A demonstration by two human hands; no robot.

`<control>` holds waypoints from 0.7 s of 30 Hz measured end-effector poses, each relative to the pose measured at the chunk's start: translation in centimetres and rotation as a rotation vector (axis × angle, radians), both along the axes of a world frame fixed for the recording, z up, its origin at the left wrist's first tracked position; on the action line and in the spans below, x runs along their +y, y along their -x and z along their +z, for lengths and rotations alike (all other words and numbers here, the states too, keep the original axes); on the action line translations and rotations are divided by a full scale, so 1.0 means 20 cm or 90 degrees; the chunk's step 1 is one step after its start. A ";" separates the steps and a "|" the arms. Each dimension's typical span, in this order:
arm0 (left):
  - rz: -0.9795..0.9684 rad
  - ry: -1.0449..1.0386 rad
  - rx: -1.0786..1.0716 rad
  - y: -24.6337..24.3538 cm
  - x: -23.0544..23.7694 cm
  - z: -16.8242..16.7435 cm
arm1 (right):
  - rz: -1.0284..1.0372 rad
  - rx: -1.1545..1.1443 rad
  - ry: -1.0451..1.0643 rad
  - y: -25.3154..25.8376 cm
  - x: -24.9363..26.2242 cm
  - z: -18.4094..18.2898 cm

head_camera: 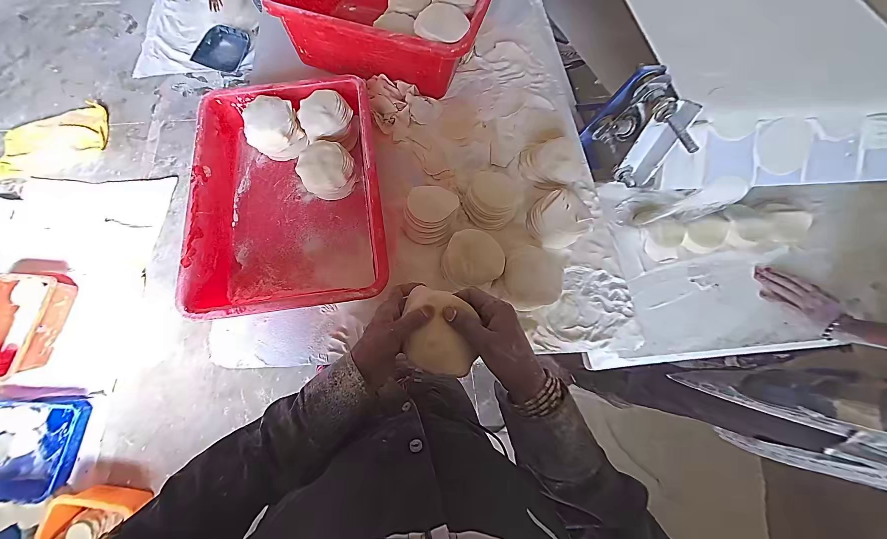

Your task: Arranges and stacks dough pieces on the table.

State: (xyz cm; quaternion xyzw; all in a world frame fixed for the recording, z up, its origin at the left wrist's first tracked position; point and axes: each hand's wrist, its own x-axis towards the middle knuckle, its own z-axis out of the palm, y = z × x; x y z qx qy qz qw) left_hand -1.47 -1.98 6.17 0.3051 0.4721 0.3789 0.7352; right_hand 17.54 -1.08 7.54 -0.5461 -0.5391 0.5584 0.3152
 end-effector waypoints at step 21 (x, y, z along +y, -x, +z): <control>0.121 -0.096 0.153 0.40 0.12 0.17 | 0.115 0.125 0.083 0.36 0.27 0.14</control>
